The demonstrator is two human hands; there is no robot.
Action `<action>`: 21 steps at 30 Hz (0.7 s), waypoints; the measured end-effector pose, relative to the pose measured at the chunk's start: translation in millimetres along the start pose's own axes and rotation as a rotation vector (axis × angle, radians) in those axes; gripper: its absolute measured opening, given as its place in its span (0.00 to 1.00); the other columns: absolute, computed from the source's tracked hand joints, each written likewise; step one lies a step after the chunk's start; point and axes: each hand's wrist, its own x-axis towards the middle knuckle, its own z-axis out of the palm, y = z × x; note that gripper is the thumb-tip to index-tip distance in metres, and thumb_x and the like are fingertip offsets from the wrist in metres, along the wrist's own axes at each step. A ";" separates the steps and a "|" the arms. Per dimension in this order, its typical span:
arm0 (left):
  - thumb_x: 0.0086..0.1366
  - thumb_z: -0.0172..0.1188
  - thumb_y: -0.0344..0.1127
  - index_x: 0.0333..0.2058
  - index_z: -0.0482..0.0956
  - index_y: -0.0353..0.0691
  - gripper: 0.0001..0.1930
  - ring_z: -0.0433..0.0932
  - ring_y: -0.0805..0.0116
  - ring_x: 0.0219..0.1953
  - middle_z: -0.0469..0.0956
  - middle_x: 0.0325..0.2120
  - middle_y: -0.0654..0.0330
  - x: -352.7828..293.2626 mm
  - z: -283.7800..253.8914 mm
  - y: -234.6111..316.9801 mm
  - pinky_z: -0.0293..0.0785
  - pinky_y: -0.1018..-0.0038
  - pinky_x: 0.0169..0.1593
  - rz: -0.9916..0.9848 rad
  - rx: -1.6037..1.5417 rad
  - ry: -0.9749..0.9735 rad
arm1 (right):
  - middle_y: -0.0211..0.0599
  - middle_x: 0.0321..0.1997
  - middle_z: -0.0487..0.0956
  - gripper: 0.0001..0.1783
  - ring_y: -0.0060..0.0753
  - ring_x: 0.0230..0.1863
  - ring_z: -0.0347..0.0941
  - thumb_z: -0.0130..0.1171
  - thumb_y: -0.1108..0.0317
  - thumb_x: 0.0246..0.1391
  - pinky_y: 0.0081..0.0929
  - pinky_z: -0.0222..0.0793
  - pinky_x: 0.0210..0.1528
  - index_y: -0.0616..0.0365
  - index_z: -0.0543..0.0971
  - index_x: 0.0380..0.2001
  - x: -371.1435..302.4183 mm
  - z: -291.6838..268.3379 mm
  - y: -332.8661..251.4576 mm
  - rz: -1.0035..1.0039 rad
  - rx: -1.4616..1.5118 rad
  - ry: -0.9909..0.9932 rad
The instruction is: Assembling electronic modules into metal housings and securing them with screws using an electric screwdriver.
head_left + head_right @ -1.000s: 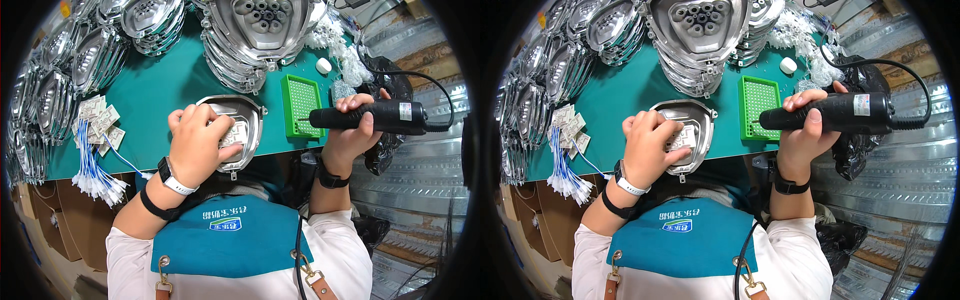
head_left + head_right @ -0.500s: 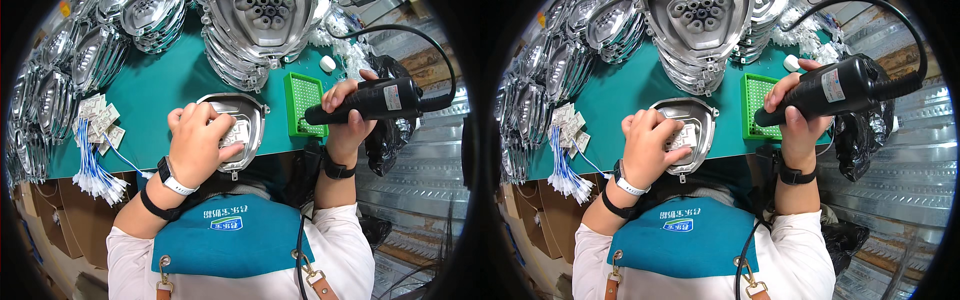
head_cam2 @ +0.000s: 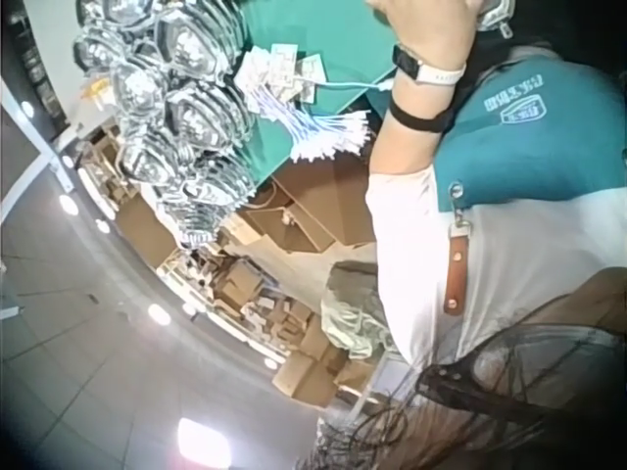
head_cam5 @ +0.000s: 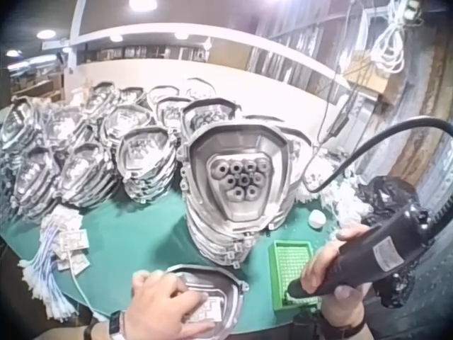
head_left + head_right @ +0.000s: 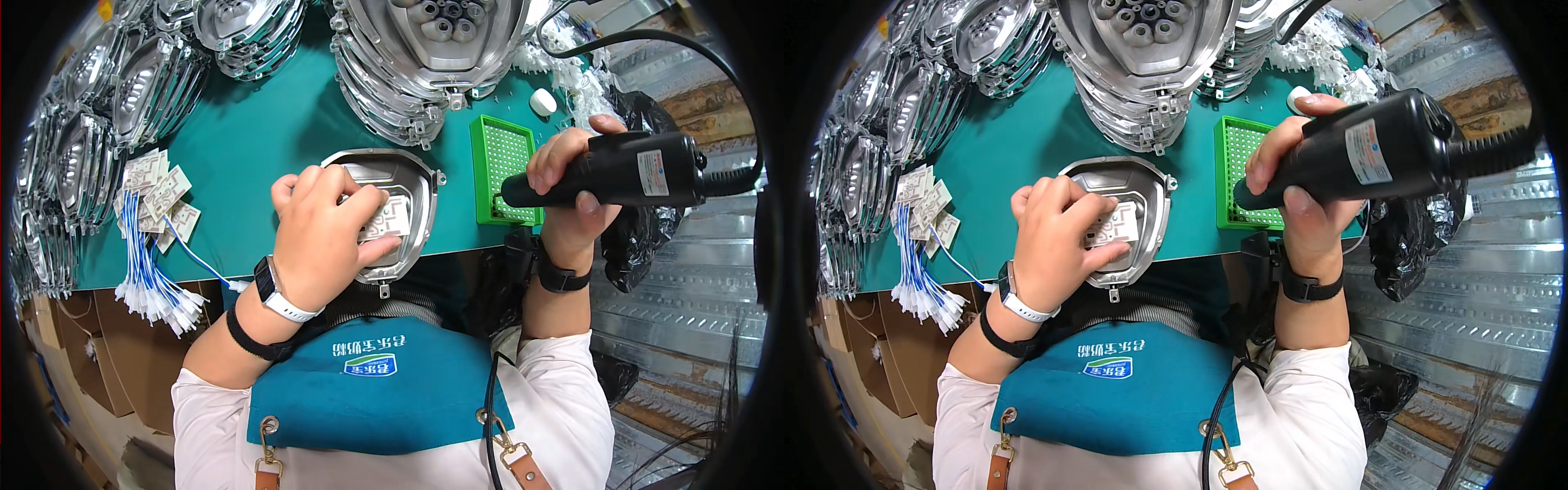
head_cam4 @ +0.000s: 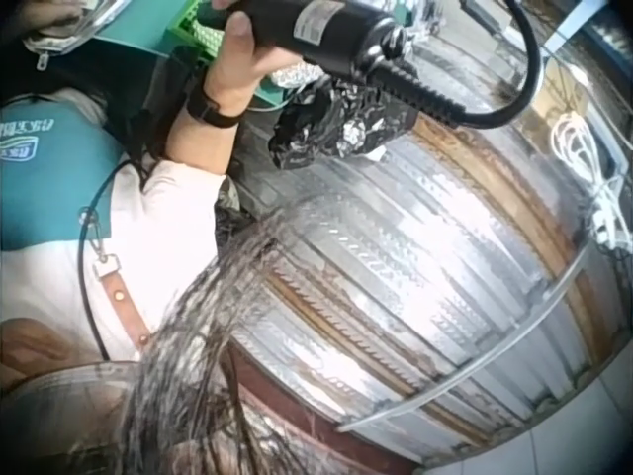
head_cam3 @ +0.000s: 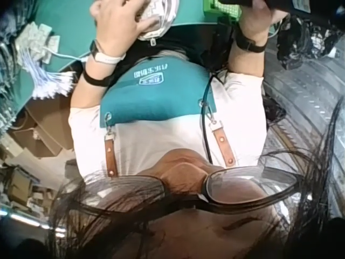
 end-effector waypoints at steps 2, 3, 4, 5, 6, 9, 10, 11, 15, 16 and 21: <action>0.36 0.75 0.44 0.33 0.80 0.48 0.22 0.68 0.64 0.37 0.69 0.29 0.66 0.9 -0.9 0.7 0.56 0.62 0.48 0.002 0.003 0.010 | 0.39 0.24 0.73 0.38 0.27 0.23 0.70 0.64 0.60 0.50 0.23 0.69 0.30 0.68 0.58 0.57 -0.6 2.1 0.1 0.006 -0.006 -0.014; 0.34 0.75 0.44 0.34 0.81 0.47 0.24 0.68 0.64 0.36 0.68 0.28 0.66 1.6 -1.1 1.1 0.56 0.63 0.47 0.006 0.006 0.023 | 0.39 0.26 0.74 0.36 0.27 0.25 0.70 0.62 0.63 0.52 0.23 0.69 0.32 0.68 0.58 0.58 -1.9 7.6 0.1 -0.002 -0.144 0.153; 0.34 0.75 0.44 0.34 0.81 0.47 0.24 0.68 0.64 0.36 0.68 0.28 0.66 1.6 -0.6 1.2 0.56 0.63 0.47 0.010 0.002 0.023 | 0.38 0.27 0.74 0.34 0.26 0.27 0.71 0.60 0.66 0.54 0.23 0.69 0.35 0.67 0.57 0.58 -3.6 14.6 0.0 -0.010 -0.281 0.319; 0.35 0.75 0.44 0.35 0.81 0.47 0.24 0.68 0.63 0.36 0.68 0.28 0.66 1.2 -0.8 1.0 0.56 0.63 0.47 0.009 0.002 0.016 | 0.38 0.31 0.75 0.31 0.26 0.31 0.71 0.55 0.71 0.56 0.23 0.68 0.39 0.66 0.56 0.59 -7.5 24.8 1.1 -0.025 -0.341 0.512; 0.35 0.75 0.43 0.36 0.81 0.47 0.25 0.68 0.63 0.36 0.69 0.28 0.66 0.8 -1.3 1.1 0.56 0.63 0.48 0.009 0.002 0.011 | 0.39 0.33 0.74 0.31 0.26 0.32 0.70 0.54 0.71 0.57 0.24 0.68 0.40 0.65 0.55 0.60 -11.6 25.7 1.7 -0.059 -0.302 0.601; 0.38 0.74 0.43 0.37 0.80 0.46 0.24 0.70 0.62 0.40 0.72 0.33 0.65 -1.9 -6.1 2.0 0.56 0.63 0.49 0.012 -0.011 0.003 | 0.40 0.32 0.74 0.31 0.27 0.32 0.69 0.53 0.70 0.57 0.26 0.69 0.40 0.64 0.54 0.60 -17.3 21.4 -0.5 -0.097 -0.325 0.641; 0.38 0.74 0.43 0.37 0.80 0.46 0.24 0.70 0.62 0.40 0.72 0.33 0.65 -1.8 -9.7 1.9 0.56 0.63 0.49 0.011 -0.010 0.006 | 0.40 0.32 0.74 0.31 0.28 0.31 0.69 0.52 0.69 0.57 0.27 0.69 0.40 0.64 0.54 0.60 -17.2 21.9 -1.5 -0.099 -0.304 0.622; 0.39 0.73 0.43 0.38 0.80 0.45 0.24 0.71 0.62 0.42 0.74 0.35 0.64 -2.1 -14.5 1.8 0.56 0.63 0.49 0.003 0.015 0.051 | 0.40 0.31 0.73 0.31 0.29 0.31 0.69 0.51 0.69 0.57 0.28 0.69 0.39 0.63 0.53 0.60 -18.5 22.5 -3.0 -0.099 -0.285 0.603; 0.41 0.72 0.42 0.38 0.79 0.44 0.23 0.71 0.61 0.47 0.76 0.41 0.63 -7.1 -17.4 -9.3 0.57 0.62 0.49 0.012 0.039 0.062 | 0.41 0.30 0.72 0.31 0.30 0.31 0.68 0.52 0.63 0.55 0.30 0.70 0.37 0.60 0.55 0.59 -12.2 23.7 -29.8 -0.163 -0.270 0.645; 0.41 0.72 0.42 0.38 0.79 0.44 0.23 0.71 0.61 0.47 0.76 0.41 0.63 -9.7 -15.3 -10.7 0.57 0.62 0.49 0.043 0.015 0.052 | 0.39 0.31 0.72 0.33 0.30 0.30 0.68 0.55 0.57 0.53 0.29 0.69 0.36 0.58 0.57 0.58 -9.8 20.5 -35.5 -0.178 -0.181 0.697; 0.41 0.71 0.45 0.35 0.78 0.44 0.22 0.71 0.63 0.42 0.76 0.34 0.65 -14.3 -2.2 0.2 0.57 0.62 0.47 0.066 -0.009 0.045 | 0.35 0.29 0.70 0.39 0.28 0.28 0.69 0.58 0.49 0.54 0.28 0.69 0.33 0.54 0.55 0.61 -6.6 60.4 -52.4 -0.281 0.041 0.392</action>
